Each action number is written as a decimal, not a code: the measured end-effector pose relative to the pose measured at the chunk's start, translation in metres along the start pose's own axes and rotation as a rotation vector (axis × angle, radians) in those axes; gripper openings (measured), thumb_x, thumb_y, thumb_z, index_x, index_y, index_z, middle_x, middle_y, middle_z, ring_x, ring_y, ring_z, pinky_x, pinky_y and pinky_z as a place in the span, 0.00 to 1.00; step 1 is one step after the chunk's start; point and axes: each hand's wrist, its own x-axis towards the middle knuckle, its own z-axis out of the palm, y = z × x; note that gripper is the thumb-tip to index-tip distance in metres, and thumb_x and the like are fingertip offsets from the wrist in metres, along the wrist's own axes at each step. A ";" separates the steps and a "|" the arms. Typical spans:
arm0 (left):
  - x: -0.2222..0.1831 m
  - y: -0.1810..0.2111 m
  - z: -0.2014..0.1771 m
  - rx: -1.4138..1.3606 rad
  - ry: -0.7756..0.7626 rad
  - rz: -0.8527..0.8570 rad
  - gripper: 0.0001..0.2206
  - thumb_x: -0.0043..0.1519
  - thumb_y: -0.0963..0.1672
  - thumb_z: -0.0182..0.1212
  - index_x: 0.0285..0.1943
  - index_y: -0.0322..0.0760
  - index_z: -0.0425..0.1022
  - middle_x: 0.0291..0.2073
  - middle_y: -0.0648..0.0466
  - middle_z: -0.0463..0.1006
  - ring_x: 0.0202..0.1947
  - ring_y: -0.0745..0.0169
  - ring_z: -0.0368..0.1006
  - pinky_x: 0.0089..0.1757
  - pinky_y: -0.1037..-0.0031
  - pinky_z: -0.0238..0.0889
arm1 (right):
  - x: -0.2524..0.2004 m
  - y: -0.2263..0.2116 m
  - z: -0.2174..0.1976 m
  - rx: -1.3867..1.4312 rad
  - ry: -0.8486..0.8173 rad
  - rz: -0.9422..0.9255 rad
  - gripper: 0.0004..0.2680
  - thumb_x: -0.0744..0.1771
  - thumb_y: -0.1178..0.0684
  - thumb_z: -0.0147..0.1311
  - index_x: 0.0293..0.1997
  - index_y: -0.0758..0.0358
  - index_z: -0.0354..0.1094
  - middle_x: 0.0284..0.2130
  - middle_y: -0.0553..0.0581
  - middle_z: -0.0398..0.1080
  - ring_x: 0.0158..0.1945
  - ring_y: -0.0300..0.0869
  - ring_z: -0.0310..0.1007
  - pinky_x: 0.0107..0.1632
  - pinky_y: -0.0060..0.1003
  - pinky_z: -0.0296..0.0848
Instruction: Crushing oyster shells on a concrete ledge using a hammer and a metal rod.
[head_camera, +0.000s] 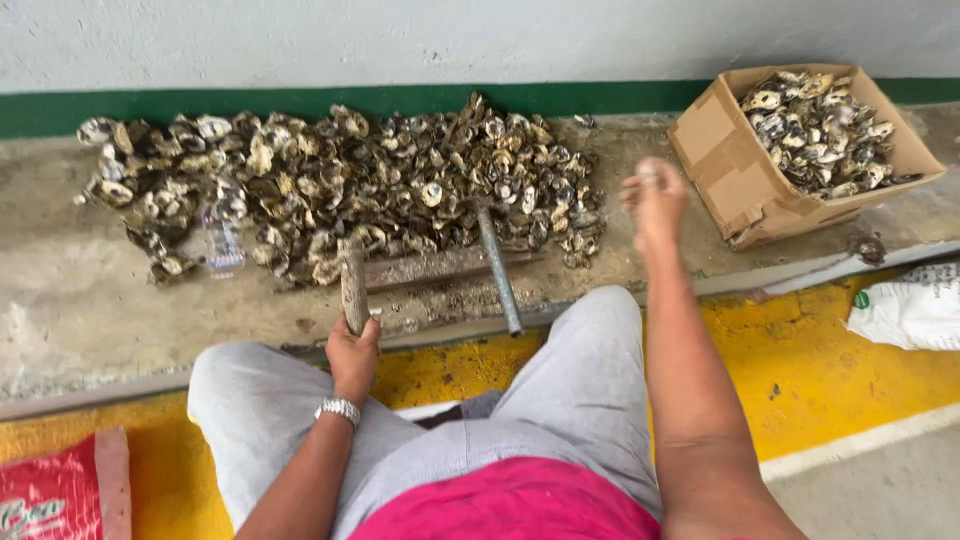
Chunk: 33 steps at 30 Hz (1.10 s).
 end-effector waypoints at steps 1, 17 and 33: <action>-0.001 -0.001 0.003 0.002 -0.001 -0.013 0.11 0.62 0.42 0.63 0.50 0.32 0.73 0.23 0.55 0.76 0.17 0.71 0.67 0.21 0.75 0.61 | -0.012 0.016 0.009 -0.009 -0.001 0.009 0.09 0.71 0.55 0.49 0.56 0.60 0.68 0.31 0.54 0.74 0.26 0.35 0.72 0.24 0.27 0.72; 0.010 0.001 0.010 0.073 0.018 -0.109 0.18 0.61 0.44 0.64 0.59 0.30 0.72 0.31 0.47 0.82 0.24 0.64 0.75 0.28 0.70 0.71 | -0.140 0.089 0.272 -0.295 -0.898 -0.331 0.09 0.69 0.62 0.50 0.53 0.66 0.72 0.34 0.55 0.77 0.30 0.35 0.75 0.32 0.33 0.75; 0.013 -0.014 0.030 -0.051 -0.120 -0.193 0.18 0.61 0.43 0.65 0.59 0.28 0.74 0.31 0.48 0.83 0.24 0.71 0.74 0.27 0.75 0.68 | -0.136 0.096 0.489 -0.948 -0.961 -0.725 0.11 0.67 0.59 0.55 0.55 0.59 0.72 0.54 0.59 0.67 0.59 0.51 0.66 0.61 0.50 0.68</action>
